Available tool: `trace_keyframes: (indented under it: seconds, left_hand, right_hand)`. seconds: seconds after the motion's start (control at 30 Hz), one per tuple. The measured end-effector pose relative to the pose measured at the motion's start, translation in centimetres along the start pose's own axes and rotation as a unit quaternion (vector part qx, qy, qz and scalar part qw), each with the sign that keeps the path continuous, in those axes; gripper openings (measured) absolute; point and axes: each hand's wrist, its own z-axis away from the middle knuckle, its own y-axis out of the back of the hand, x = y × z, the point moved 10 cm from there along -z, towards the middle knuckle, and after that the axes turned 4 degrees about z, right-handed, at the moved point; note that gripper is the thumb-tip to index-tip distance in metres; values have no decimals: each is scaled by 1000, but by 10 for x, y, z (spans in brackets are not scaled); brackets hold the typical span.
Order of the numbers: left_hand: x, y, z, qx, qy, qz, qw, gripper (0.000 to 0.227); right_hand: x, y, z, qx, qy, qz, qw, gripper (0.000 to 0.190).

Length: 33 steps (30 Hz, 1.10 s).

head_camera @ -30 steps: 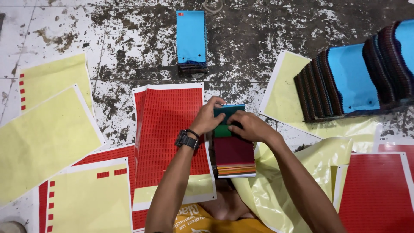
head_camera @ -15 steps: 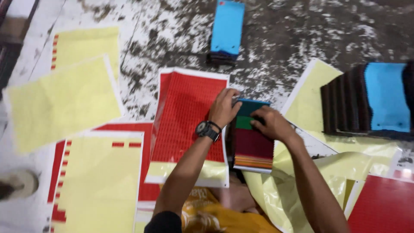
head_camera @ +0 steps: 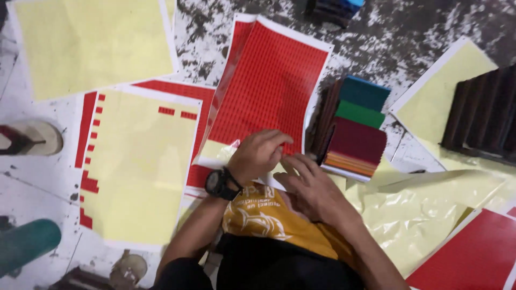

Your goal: Peeling small red adhesive stickers from a sheet and applying them to the edges of various colored material swatches.

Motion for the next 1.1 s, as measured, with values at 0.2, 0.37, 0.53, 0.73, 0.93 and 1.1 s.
trace_keyframes:
  seconds: [0.2,0.37,0.53,0.73,0.93,1.1]
  left_hand:
    - [-1,-6,30,33,-17,-31,999,32]
    - [20,2,35,25,-6,-11,1000,35]
    - [34,16,39,37,14,36,999,39]
    - [64,33,46,73,-33,5,997,30]
    - [41,-7,60,-25,5,-176,984,32]
    - [23,-26,71,-76,24,-201,976,37]
  right_hand:
    - [2,-43,33,4,-18,20,1000,19]
    - [-5,-44,26,3,-97,-27,995,55]
    - [-14,-41,33,45,-76,-10,996,54]
    - [-43,-26,48,-14,-44,-6,999,55]
    - [-30,-36,68,1,-106,-94,990,52]
    - [21,-30,85,58,-279,-93,954,47]
